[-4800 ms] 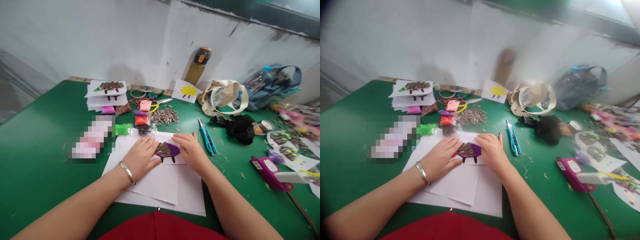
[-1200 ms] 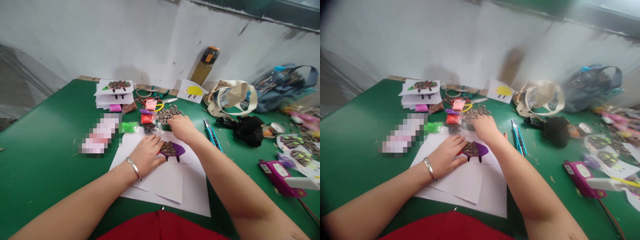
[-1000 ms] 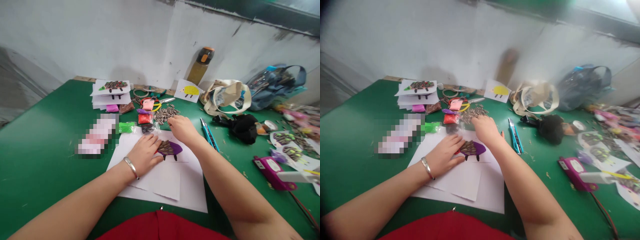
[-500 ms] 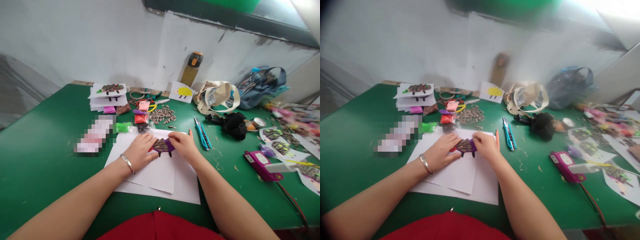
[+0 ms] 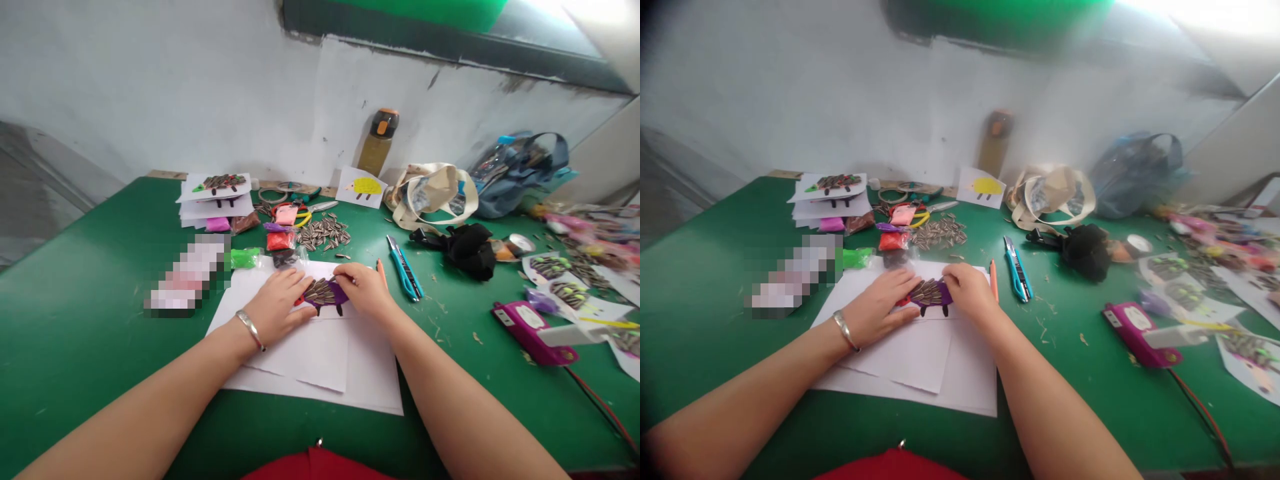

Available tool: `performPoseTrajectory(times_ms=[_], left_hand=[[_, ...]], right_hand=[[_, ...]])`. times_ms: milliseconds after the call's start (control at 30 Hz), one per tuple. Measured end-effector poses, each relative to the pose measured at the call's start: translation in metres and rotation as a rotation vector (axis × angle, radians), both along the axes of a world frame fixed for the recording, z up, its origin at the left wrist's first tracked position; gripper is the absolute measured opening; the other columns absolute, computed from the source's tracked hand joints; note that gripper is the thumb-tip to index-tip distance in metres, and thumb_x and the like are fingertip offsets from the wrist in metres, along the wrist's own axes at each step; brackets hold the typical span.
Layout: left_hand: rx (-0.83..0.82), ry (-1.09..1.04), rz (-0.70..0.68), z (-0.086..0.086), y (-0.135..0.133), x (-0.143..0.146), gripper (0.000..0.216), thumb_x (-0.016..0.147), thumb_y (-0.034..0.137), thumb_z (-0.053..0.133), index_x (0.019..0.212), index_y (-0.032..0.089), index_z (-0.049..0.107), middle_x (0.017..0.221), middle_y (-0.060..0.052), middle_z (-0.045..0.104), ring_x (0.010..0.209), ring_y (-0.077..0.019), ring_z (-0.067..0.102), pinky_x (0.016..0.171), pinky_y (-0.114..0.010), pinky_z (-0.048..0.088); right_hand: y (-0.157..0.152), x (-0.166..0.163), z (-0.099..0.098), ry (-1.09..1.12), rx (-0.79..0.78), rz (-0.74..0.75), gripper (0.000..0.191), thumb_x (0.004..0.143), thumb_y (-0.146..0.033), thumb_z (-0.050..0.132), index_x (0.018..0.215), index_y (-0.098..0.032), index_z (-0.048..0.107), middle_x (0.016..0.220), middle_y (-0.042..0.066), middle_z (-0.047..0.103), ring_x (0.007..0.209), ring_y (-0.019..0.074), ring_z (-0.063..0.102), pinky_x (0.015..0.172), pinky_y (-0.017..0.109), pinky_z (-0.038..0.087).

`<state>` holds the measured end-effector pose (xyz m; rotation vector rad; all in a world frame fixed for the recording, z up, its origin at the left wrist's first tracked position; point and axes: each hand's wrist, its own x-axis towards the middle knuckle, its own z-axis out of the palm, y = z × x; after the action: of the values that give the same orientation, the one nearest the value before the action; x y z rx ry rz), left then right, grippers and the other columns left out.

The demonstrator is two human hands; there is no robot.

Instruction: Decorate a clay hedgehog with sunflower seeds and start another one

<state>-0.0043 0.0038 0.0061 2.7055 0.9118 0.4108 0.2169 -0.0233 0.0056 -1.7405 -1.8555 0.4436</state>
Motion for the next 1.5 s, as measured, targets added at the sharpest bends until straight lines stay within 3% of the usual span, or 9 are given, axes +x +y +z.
performPoseTrajectory(times_ms=[433,700,933,1500], left_hand=[[0.024,0.020,0.044,-0.004,-0.003,0.002,0.058,0.085,0.047,0.059,0.132,0.013,0.051,0.131,-0.016,0.055,0.123,-0.0324,0.047,0.107,-0.051,0.035],[0.056,0.038,0.052,-0.002,-0.005,0.006,0.064,0.086,0.057,0.055,0.133,0.013,0.051,0.131,-0.017,0.054,0.122,-0.0328,0.047,0.105,-0.051,0.036],[0.065,0.143,0.144,-0.005,-0.014,0.014,0.073,0.083,0.064,0.055,0.139,0.016,0.049,0.140,-0.020,0.048,0.130,-0.0397,0.039,0.107,-0.061,0.028],[0.046,0.176,0.195,-0.002,-0.016,0.019,0.070,0.079,0.060,0.062,0.137,0.020,0.052,0.142,-0.016,0.048,0.133,-0.0404,0.036,0.109,-0.060,0.025]], right_hand=[[0.002,-0.001,0.002,-0.005,-0.013,0.005,0.023,0.087,-0.021,0.049,0.090,-0.027,0.071,0.096,0.000,0.074,0.095,0.0196,0.065,0.087,0.032,0.043],[0.000,-0.003,0.005,-0.067,-0.002,0.011,0.025,0.090,-0.021,0.047,0.091,-0.027,0.071,0.099,0.001,0.073,0.094,0.0191,0.064,0.082,0.029,0.041],[0.002,-0.004,0.008,-0.141,-0.024,0.088,0.025,0.091,-0.017,0.045,0.092,-0.020,0.070,0.094,0.005,0.070,0.090,0.0180,0.061,0.077,0.026,0.039],[0.002,-0.012,0.003,-0.209,-0.025,0.057,0.026,0.094,-0.019,0.044,0.092,-0.019,0.070,0.089,0.006,0.067,0.088,0.0177,0.058,0.074,0.026,0.037]])
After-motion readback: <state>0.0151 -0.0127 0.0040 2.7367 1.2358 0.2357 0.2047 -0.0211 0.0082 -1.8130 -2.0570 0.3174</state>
